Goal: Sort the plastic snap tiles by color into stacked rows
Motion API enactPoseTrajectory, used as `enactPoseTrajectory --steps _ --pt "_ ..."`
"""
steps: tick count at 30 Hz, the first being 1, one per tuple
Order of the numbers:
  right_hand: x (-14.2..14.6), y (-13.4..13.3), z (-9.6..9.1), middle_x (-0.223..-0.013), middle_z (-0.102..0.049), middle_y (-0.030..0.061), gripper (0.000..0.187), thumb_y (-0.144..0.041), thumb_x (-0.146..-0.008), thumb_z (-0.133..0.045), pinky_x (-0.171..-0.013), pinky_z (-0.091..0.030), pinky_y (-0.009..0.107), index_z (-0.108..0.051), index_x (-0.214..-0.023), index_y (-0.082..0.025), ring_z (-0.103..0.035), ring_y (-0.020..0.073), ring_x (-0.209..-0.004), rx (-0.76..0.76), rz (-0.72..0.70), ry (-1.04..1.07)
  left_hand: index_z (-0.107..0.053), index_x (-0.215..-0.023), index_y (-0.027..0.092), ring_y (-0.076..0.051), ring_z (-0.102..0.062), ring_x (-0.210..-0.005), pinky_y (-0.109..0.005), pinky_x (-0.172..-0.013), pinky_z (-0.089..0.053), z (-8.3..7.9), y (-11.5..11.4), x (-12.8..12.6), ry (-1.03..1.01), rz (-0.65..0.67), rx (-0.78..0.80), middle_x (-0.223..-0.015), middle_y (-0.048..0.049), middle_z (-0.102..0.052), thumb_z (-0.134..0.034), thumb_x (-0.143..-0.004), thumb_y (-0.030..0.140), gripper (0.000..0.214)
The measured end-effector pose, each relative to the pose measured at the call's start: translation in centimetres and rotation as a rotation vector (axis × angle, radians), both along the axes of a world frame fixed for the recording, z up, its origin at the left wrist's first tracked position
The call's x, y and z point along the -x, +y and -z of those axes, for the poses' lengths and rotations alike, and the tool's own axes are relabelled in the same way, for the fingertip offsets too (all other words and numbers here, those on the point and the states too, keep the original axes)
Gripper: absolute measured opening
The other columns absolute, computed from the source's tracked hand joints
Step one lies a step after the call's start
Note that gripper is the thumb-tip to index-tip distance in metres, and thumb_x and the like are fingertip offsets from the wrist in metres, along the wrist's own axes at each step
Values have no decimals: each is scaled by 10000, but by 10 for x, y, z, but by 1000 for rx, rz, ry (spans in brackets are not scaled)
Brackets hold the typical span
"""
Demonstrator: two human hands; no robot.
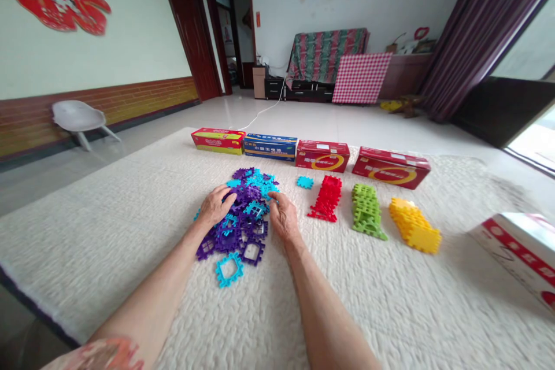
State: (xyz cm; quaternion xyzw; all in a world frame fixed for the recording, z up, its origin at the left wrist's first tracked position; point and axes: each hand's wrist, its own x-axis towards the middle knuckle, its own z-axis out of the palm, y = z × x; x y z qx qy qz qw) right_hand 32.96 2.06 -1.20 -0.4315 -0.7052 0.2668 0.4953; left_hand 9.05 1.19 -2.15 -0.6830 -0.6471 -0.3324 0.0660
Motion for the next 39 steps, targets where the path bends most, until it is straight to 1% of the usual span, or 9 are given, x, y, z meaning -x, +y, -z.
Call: enactPoseTrajectory --steps 8,14,18,21,26,30,34,39 --pt "1 -5 -3 -1081 -719 78 348 -310 -875 -402 -932 -492 359 -679 -1056 -201 -654 222 -1030 10 -16 -34 -676 -1112 139 -255 -584 -1192 -405 -1078 -444 -1 -2 -1 -9 -5 12 -1238 -138 -647 -455 -928 413 397" --pt "-2 -10 -4 -1077 -707 72 314 -260 -901 -403 -915 -502 336 -656 -1083 -218 -650 206 -1025 -15 -28 -47 -674 -1111 174 -248 -597 -1167 -400 -1066 -458 0 -5 -2 -18 -4 2 -1237 -113 -647 -457 -923 424 381" --pt "-5 -10 -5 -1127 -671 66 292 -198 -902 -410 -967 -482 330 -636 -1081 -245 -619 190 -1086 -63 -87 -49 -672 -1123 183 -259 -587 -1179 -407 -1064 -459 -1 -8 -2 -43 -22 30 -1271 -113 -628 -463 -917 437 388" --pt "-7 -12 -6 -1170 -650 72 276 -197 -921 -406 -996 -468 342 -626 -1080 -247 -596 188 -1132 -50 -105 -17 -670 -1129 205 -255 -577 -1195 -402 -1067 -456 -4 -11 -3 -60 -29 66 -1285 -95 -624 -470 -913 444 380" --pt "-10 -22 -5 -1166 -645 71 261 -204 -927 -424 -1024 -444 351 -635 -1074 -248 -582 188 -1152 -56 -109 0 -673 -1124 172 -260 -572 -1200 -401 -1072 -448 -6 -13 -2 -62 -16 73 -1285 -120 -620 -452 -920 446 407" --pt "-12 -28 -3 -1137 -662 72 252 -208 -915 -437 -990 -466 344 -637 -1065 -237 -605 189 -1107 -81 -99 -18 -681 -1100 176 -253 -595 -1165 -391 -1056 -460 -3 -8 -1 -45 9 40 -1233 -117 -647 -459 -917 439 390" --pt "-11 -25 -2 -1098 -680 71 260 -209 -898 -427 -954 -482 346 -635 -1054 -223 -623 196 -1067 -98 -86 -54 -681 -1099 157 -252 -605 -1149 -396 -1051 -466 -3 -4 -1 -29 21 15 -1220 -126 -653 -467 -920 416 380" --pt "-8 -22 -3 -1060 -689 63 287 -192 -859 -417 -924 -490 350 -638 -1040 -226 -633 199 -1023 -74 -84 -93 -688 -1083 179 -231 -616 -1131 -364 -1049 -470 -5 -1 -1 -42 24 10 -1185 -98 -673 -501 -911 391 331"
